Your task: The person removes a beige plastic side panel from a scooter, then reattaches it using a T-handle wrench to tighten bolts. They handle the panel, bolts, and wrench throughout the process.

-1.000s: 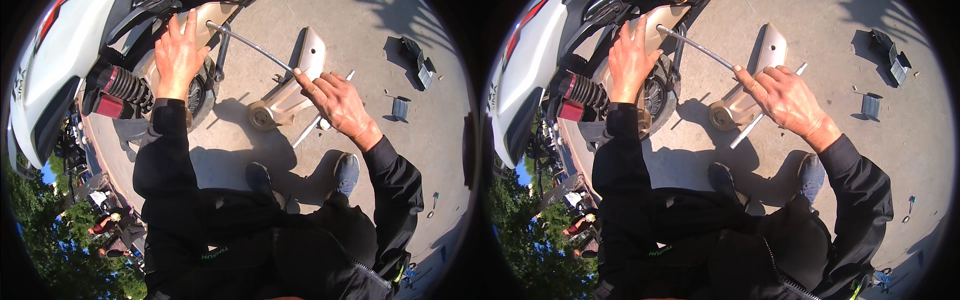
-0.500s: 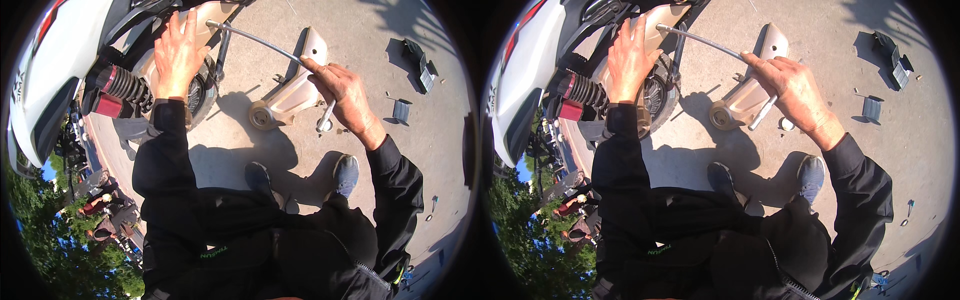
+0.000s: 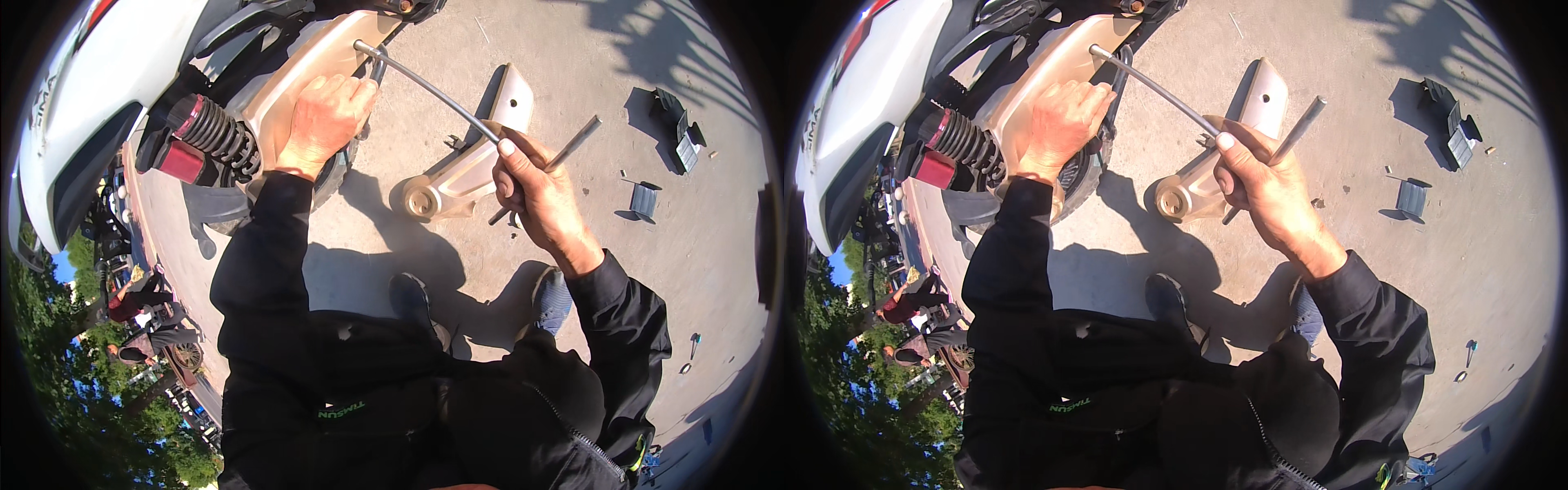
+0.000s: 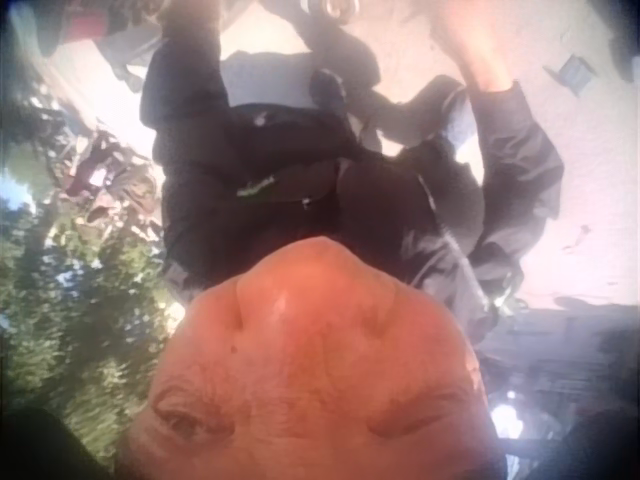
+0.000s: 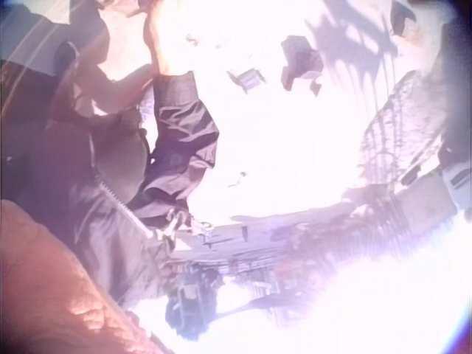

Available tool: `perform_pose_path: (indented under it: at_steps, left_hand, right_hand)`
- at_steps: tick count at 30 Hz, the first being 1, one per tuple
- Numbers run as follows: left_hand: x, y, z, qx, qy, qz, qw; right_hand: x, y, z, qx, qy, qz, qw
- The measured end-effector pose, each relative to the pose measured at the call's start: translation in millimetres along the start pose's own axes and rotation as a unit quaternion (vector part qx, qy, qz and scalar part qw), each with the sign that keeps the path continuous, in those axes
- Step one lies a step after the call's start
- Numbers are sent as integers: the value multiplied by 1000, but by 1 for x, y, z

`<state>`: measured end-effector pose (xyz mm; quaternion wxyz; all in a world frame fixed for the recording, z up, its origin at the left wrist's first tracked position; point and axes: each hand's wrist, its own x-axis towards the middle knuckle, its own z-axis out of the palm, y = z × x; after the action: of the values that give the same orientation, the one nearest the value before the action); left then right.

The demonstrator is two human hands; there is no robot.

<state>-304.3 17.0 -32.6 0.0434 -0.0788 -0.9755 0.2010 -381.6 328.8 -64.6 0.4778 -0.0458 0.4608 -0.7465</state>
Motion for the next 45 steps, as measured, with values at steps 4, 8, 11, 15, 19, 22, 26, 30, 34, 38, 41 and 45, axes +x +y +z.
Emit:
perform_pose_path:
  at_steps: [4, 8, 11, 15, 19, 22, 26, 30, 34, 38, 41, 45]
  left_hand:
    - [21, 39, 2, -515, -93, -310, 794]
    - [55, 51, 24, -882, 77, -353, 304]
    - [62, 56, 32, -845, 121, -406, 325]
    - [66, 57, 22, -837, 128, -435, 306]
    - [68, 55, 15, -829, 130, -449, 305]
    - [78, 54, 19, -839, 129, -430, 307]
    - [78, 57, 28, -836, 144, -428, 310]
    - [73, 55, 20, -811, 122, -461, 340]
    - [77, 54, 20, -813, 136, -464, 324]
    - [86, 56, 29, -811, 171, -463, 316]
    - [83, 52, 30, -796, 147, -491, 321]
    - [78, 51, 27, -788, 158, -484, 346]
  right_hand:
    - [-1, 1, 2, 171, -14, 64, 983]
    - [-1, 5, 5, 255, -23, 86, 963]
    - [3, 10, -5, 241, -45, 59, 968]
    - [-15, 16, -15, -83, 129, -46, 987]
    - [-53, -3, -37, -827, 199, -349, 393]
    - [-28, 16, -40, -789, 127, -284, 530]
    - [-21, 1, -21, -48, 92, 50, 993]
    - [-36, -6, -31, -585, 153, -125, 787]
    - [-36, 10, -40, -724, 184, -335, 574]
    - [-24, 17, -47, -255, 85, -40, 962]
    - [-28, 2, -35, -187, -19, 140, 972]
    - [-41, 9, -20, -746, 192, -363, 524]
